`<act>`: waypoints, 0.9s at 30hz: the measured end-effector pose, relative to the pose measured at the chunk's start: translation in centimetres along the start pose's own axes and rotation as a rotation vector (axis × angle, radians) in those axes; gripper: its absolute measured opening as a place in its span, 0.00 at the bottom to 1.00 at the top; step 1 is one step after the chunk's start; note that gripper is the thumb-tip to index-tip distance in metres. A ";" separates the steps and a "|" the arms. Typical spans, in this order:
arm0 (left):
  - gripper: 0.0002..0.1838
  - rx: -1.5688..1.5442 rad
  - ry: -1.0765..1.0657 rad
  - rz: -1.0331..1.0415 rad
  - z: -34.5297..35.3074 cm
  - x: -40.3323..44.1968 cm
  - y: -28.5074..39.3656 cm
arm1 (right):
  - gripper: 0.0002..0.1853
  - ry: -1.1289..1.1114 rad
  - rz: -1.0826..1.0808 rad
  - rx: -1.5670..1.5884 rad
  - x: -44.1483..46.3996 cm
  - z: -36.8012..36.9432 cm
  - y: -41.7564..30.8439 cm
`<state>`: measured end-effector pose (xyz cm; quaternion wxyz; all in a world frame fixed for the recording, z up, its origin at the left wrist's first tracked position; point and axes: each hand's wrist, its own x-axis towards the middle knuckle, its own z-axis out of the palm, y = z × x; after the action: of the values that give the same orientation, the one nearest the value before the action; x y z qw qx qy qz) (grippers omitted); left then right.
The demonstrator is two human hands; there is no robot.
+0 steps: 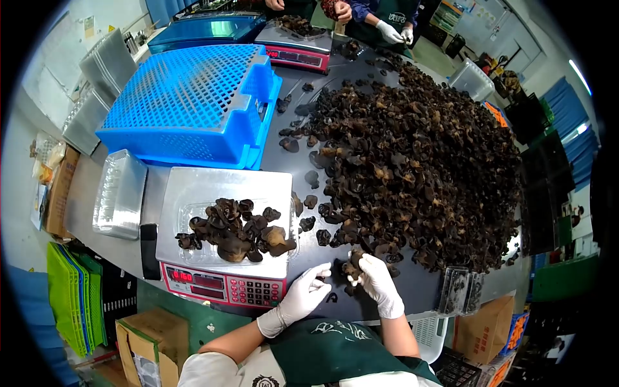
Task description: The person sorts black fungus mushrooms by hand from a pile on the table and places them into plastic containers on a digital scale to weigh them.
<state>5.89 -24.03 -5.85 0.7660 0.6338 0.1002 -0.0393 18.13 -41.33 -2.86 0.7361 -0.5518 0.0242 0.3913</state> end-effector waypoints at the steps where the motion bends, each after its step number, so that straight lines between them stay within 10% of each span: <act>1: 0.28 -0.003 0.001 -0.005 0.3 0.1 0.2 | 0.19 -0.048 0.030 0.015 -0.5 0.5 -0.3; 5: 0.32 -0.025 -0.007 0.063 0.4 0.3 3.5 | 0.12 -0.103 0.085 -0.423 -2.1 2.8 -1.8; 16: 0.17 -0.040 0.132 0.191 -2.0 -2.0 5.0 | 0.15 -0.191 -0.062 -0.337 -1.4 3.8 -2.2; 24: 0.18 1.004 0.890 0.651 -11.5 -4.8 10.8 | 0.14 -0.216 -0.514 -0.821 3.1 11.2 -4.0; 27: 0.21 1.237 0.968 0.393 -13.8 -5.9 10.3 | 0.15 -0.279 -0.865 -0.900 6.1 14.0 -2.7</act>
<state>0.63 -8.96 2.84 0.1415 0.8954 0.2674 0.3266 18.42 -26.60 1.85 0.5201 -0.7106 -0.4634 0.0991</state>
